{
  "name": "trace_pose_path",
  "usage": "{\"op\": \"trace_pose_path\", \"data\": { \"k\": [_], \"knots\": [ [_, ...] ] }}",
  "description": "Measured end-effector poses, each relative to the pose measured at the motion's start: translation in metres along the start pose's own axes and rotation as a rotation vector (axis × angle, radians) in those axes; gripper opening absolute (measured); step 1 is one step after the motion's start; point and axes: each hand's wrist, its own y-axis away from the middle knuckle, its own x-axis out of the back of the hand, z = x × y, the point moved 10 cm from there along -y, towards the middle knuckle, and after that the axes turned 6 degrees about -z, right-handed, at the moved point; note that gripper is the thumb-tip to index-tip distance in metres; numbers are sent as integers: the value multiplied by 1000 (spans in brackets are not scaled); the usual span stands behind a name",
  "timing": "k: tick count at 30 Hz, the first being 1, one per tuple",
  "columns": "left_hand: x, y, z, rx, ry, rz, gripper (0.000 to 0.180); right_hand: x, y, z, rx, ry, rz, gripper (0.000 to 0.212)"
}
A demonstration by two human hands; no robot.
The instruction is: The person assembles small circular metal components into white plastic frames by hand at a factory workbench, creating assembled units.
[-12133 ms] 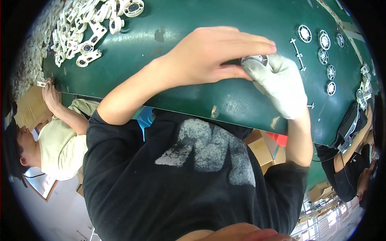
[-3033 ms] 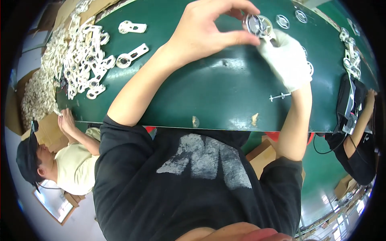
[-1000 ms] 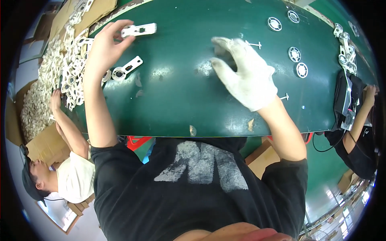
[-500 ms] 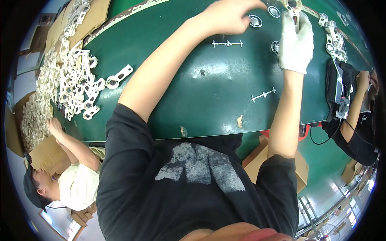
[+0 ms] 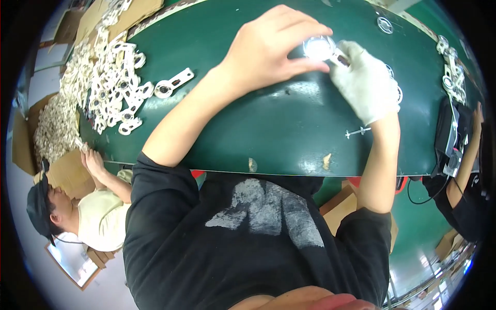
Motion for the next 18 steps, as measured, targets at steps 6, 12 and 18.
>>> {"op": "trace_pose_path", "data": {
  "k": [6,12,18],
  "knots": [
    [3,42,-7,151,58,-41,52,-30,18,-39,261,62,49,37],
    [6,57,-16,275,127,-63,54,-29,23,-50,321,49,114,37],
    [0,63,-23,337,296,-23,52,-36,24,-45,266,-11,92,38]
  ]
}}
